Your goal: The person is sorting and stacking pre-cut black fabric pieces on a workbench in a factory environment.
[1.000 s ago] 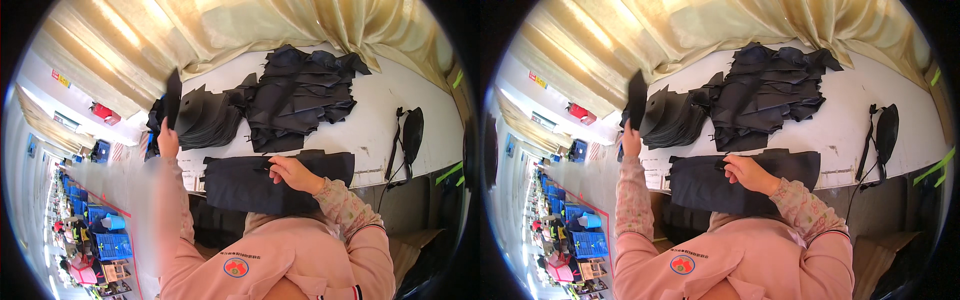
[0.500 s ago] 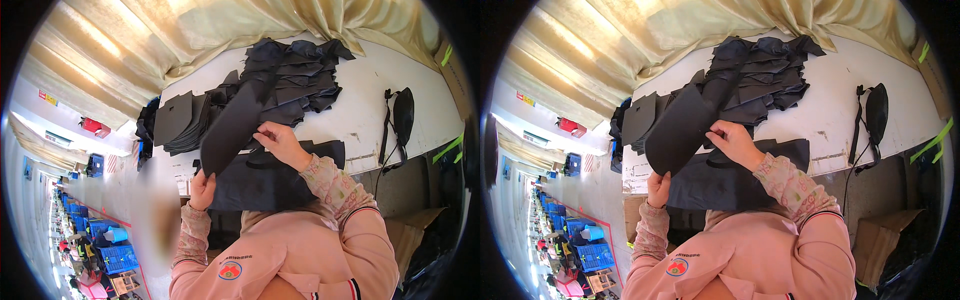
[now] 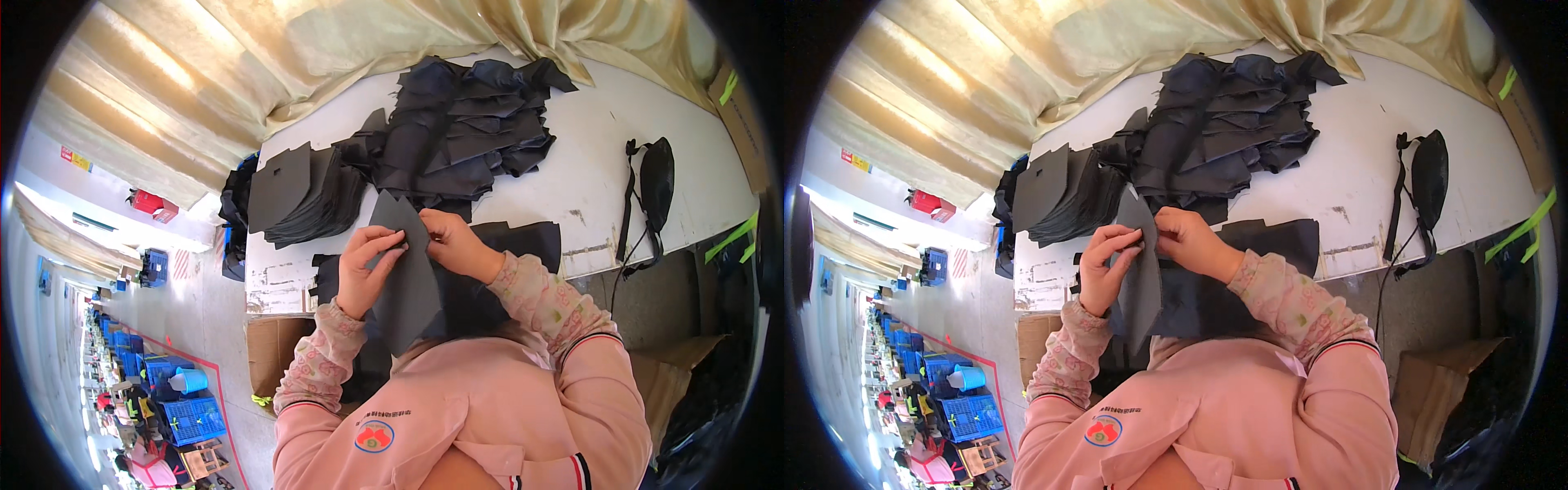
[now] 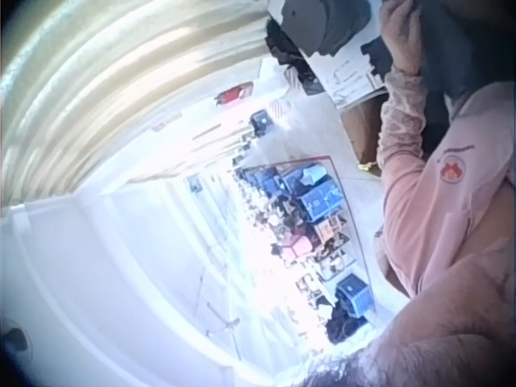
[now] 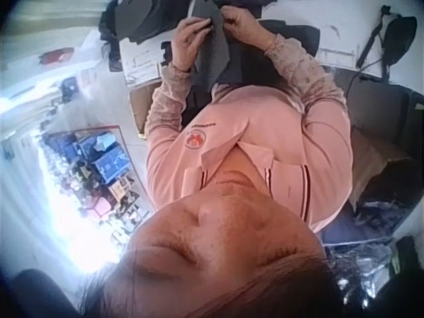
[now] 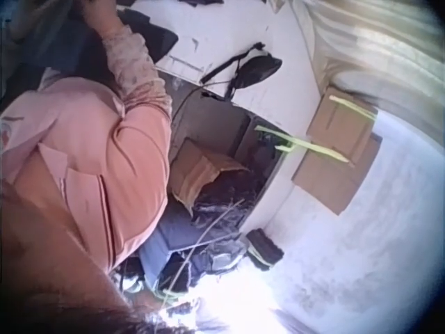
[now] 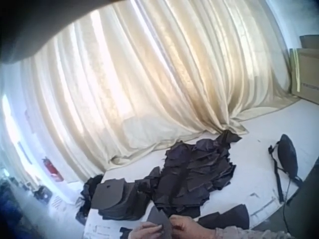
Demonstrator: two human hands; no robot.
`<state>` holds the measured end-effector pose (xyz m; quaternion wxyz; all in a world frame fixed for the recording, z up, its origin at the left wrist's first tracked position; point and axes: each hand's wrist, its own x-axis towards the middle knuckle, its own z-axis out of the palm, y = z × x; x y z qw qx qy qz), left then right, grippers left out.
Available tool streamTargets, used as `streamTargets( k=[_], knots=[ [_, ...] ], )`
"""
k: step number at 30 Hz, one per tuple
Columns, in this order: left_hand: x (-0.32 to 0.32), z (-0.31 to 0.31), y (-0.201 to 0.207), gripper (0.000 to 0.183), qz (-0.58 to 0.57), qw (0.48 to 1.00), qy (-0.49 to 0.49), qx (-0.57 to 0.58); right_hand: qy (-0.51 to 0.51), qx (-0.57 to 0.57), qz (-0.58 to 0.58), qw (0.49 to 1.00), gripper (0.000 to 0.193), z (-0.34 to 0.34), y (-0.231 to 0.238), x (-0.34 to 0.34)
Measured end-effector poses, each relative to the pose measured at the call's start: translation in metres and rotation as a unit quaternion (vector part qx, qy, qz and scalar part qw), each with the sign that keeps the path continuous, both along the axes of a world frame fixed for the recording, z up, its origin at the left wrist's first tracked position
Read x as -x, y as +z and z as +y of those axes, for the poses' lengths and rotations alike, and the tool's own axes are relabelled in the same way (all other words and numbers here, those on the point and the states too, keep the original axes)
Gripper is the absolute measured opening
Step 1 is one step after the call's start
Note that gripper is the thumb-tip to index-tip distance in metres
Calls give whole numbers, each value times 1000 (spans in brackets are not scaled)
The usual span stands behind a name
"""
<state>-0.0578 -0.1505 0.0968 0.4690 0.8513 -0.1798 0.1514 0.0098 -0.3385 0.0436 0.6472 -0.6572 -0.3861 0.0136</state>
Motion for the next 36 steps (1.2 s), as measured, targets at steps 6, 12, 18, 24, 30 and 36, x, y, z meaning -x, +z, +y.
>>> streamTargets(
  k=[6,12,18,24,30,36],
  knots=[
    [-11,-2,23,34,-183,965,1,-186,262,-61,430,862,34,-34,36,2],
    [-15,2,30,35,-228,935,-30,-268,322,79,382,863,35,-43,55,-6],
    [7,43,32,12,15,976,100,195,144,177,161,960,29,-61,8,-36],
    [34,120,-4,9,60,945,152,285,95,246,236,935,25,-83,-29,-47],
    [52,169,-13,4,39,889,234,393,3,305,31,952,25,-115,-62,-51],
    [57,251,-67,7,174,859,366,313,-88,411,57,905,24,-155,-51,-37]
  ],
)
